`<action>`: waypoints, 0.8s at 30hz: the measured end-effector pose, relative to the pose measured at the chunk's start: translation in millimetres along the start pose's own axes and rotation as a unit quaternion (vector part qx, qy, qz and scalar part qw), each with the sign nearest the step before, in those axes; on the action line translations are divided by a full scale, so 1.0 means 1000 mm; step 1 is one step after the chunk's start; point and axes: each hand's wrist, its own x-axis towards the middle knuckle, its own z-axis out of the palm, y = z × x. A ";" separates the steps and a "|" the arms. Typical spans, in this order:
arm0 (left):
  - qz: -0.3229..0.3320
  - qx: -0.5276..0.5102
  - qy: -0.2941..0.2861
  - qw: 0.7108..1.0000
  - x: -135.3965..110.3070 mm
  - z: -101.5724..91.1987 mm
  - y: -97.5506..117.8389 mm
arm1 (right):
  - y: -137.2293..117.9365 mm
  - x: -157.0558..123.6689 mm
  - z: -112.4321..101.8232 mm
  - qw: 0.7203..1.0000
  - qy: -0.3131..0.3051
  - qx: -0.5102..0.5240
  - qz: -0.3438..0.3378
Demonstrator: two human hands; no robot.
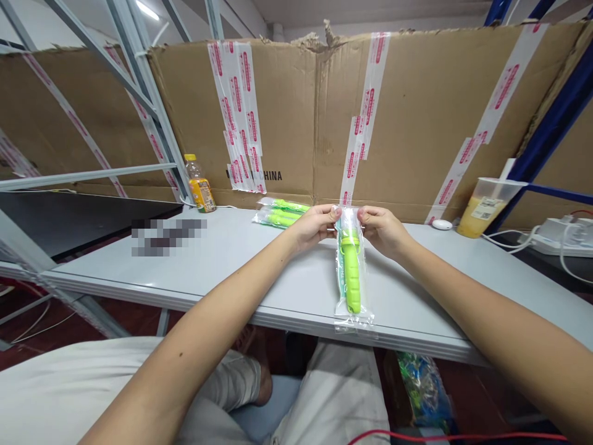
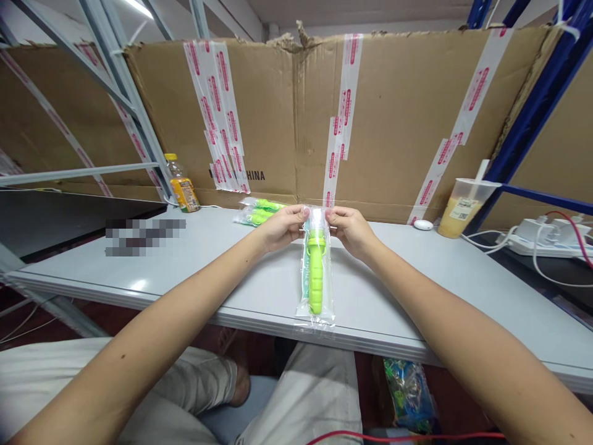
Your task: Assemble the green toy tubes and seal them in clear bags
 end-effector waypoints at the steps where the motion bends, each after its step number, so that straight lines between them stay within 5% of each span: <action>1: 0.001 -0.002 0.000 1.000 0.000 0.000 0.000 | 0.000 0.000 0.000 1.000 -0.001 0.001 0.002; 10: -0.008 -0.004 0.010 1.000 -0.002 -0.001 0.003 | 0.000 -0.003 0.001 0.997 -0.055 0.021 0.048; 24: -0.009 0.002 0.022 1.000 -0.004 0.001 0.004 | -0.001 -0.002 -0.004 0.998 -0.053 0.015 0.034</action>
